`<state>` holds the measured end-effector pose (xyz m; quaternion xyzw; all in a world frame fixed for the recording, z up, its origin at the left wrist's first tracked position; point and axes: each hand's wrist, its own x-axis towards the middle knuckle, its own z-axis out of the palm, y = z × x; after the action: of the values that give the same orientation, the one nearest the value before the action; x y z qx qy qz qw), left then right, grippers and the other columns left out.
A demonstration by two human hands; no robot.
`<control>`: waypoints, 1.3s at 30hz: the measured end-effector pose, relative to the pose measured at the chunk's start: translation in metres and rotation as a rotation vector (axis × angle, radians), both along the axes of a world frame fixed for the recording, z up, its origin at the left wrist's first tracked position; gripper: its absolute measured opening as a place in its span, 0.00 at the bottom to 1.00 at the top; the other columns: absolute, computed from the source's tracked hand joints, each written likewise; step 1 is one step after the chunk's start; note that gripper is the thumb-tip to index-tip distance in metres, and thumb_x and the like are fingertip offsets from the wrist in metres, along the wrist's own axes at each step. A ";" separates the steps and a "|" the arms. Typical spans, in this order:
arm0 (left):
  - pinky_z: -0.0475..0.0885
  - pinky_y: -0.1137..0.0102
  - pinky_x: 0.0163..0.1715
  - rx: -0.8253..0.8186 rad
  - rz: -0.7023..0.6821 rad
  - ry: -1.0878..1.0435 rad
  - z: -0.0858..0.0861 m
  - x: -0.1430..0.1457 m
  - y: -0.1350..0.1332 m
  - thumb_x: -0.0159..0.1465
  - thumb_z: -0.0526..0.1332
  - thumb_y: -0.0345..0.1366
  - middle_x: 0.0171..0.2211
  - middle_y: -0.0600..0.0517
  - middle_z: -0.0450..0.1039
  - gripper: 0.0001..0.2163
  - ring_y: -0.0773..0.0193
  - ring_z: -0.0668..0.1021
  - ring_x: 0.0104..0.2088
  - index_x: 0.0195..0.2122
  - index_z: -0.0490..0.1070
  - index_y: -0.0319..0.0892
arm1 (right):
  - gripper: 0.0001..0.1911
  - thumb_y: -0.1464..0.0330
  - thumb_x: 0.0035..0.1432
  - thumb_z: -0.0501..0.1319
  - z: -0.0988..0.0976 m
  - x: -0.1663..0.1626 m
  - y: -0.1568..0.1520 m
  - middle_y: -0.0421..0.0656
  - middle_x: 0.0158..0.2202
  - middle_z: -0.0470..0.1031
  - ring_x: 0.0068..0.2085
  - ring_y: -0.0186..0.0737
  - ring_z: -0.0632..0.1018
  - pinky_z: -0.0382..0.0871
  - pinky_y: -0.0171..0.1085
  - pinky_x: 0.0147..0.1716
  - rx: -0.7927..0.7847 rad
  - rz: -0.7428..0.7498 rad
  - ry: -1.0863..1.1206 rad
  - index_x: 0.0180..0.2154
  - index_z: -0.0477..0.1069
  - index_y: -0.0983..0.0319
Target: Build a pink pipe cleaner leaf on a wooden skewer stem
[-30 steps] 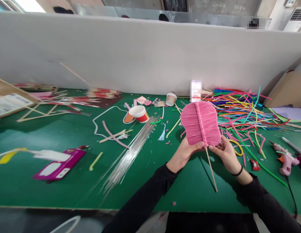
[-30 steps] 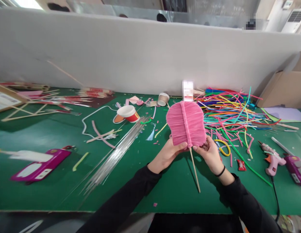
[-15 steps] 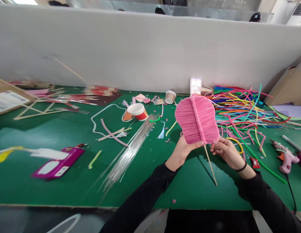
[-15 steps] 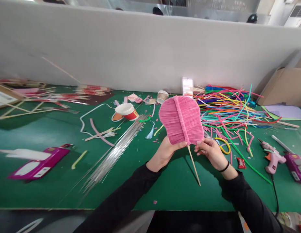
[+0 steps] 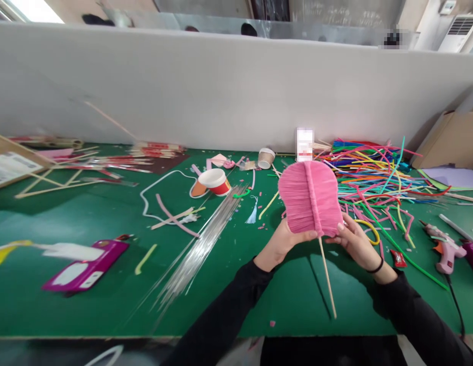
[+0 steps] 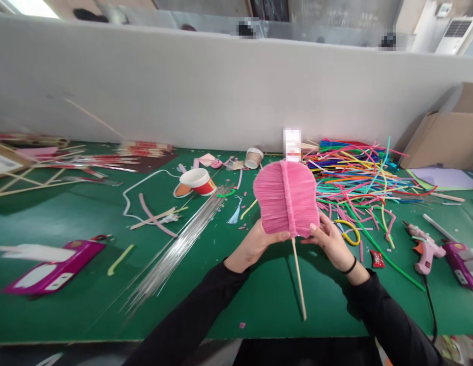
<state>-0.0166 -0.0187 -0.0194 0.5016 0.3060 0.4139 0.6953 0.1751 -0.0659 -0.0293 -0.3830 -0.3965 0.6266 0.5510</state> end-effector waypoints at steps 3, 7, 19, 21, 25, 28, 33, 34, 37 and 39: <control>0.75 0.62 0.43 -0.022 -0.202 0.103 -0.003 -0.002 -0.001 0.48 0.76 0.37 0.37 0.45 0.82 0.20 0.55 0.81 0.38 0.42 0.79 0.37 | 0.20 0.57 0.51 0.71 0.002 -0.001 0.001 0.42 0.42 0.82 0.41 0.43 0.82 0.77 0.41 0.40 -0.070 -0.138 0.104 0.44 0.74 0.56; 0.74 0.67 0.38 -0.071 -0.088 0.065 -0.011 0.002 0.000 0.54 0.72 0.46 0.37 0.45 0.81 0.19 0.59 0.81 0.35 0.40 0.78 0.36 | 0.18 0.60 0.47 0.74 -0.001 0.004 0.003 0.42 0.39 0.83 0.39 0.45 0.82 0.77 0.42 0.41 -0.163 -0.196 0.135 0.39 0.75 0.59; 0.78 0.68 0.38 -0.464 0.159 -0.256 -0.013 -0.003 0.021 0.66 0.61 0.45 0.34 0.43 0.82 0.16 0.60 0.83 0.33 0.44 0.76 0.36 | 0.14 0.68 0.51 0.71 -0.023 0.018 0.013 0.40 0.42 0.82 0.43 0.43 0.82 0.80 0.44 0.45 -0.162 -0.316 0.362 0.41 0.76 0.57; 0.77 0.66 0.43 -0.394 0.115 -0.218 -0.012 -0.003 0.018 0.62 0.66 0.39 0.39 0.42 0.82 0.14 0.57 0.84 0.39 0.45 0.77 0.36 | 0.12 0.69 0.51 0.71 -0.024 0.024 0.016 0.40 0.41 0.82 0.45 0.43 0.82 0.80 0.43 0.48 -0.139 -0.308 0.374 0.39 0.77 0.57; 0.74 0.62 0.49 -0.192 -0.091 -0.110 -0.013 0.004 0.007 0.51 0.75 0.35 0.48 0.40 0.80 0.23 0.50 0.81 0.49 0.49 0.77 0.38 | 0.09 0.64 0.53 0.70 -0.024 0.016 0.018 0.40 0.42 0.82 0.51 0.42 0.80 0.76 0.41 0.53 -0.039 -0.334 0.318 0.39 0.77 0.55; 0.74 0.63 0.48 -0.138 -0.090 -0.115 -0.016 0.013 0.001 0.53 0.74 0.44 0.48 0.41 0.79 0.25 0.52 0.80 0.48 0.50 0.76 0.38 | 0.15 0.62 0.52 0.70 -0.026 -0.001 0.014 0.40 0.44 0.81 0.51 0.43 0.79 0.75 0.44 0.54 -0.029 -0.400 0.247 0.43 0.76 0.54; 0.76 0.68 0.40 -0.237 0.156 -0.195 -0.020 0.011 0.011 0.58 0.70 0.44 0.35 0.46 0.82 0.16 0.59 0.83 0.37 0.40 0.78 0.37 | 0.27 0.64 0.42 0.76 -0.030 -0.012 0.000 0.43 0.46 0.80 0.51 0.48 0.78 0.71 0.49 0.56 0.000 -0.271 -0.029 0.46 0.73 0.57; 0.76 0.69 0.39 -0.251 0.198 -0.236 -0.019 0.006 0.016 0.58 0.70 0.40 0.35 0.47 0.82 0.13 0.60 0.83 0.35 0.39 0.78 0.36 | 0.29 0.65 0.40 0.77 -0.028 -0.012 -0.003 0.44 0.46 0.79 0.51 0.48 0.78 0.71 0.49 0.55 0.023 -0.204 -0.073 0.46 0.73 0.57; 0.77 0.73 0.36 -0.371 0.411 -0.375 -0.014 -0.010 0.033 0.61 0.66 0.32 0.32 0.50 0.82 0.04 0.66 0.82 0.31 0.36 0.77 0.37 | 0.38 0.62 0.40 0.77 -0.019 -0.009 -0.008 0.44 0.51 0.77 0.52 0.46 0.77 0.72 0.46 0.51 0.132 -0.045 -0.050 0.53 0.65 0.53; 0.77 0.75 0.35 -0.417 0.504 -0.425 -0.011 -0.021 0.042 0.64 0.63 0.30 0.33 0.51 0.83 0.03 0.67 0.82 0.31 0.36 0.77 0.38 | 0.40 0.55 0.46 0.74 -0.015 -0.007 -0.008 0.44 0.51 0.76 0.50 0.44 0.78 0.73 0.44 0.49 0.180 0.029 0.014 0.57 0.58 0.51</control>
<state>-0.0376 0.0237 -0.0304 0.1615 0.3463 0.5954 0.7068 0.1676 -0.0738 -0.0440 -0.3217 -0.4530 0.5990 0.5766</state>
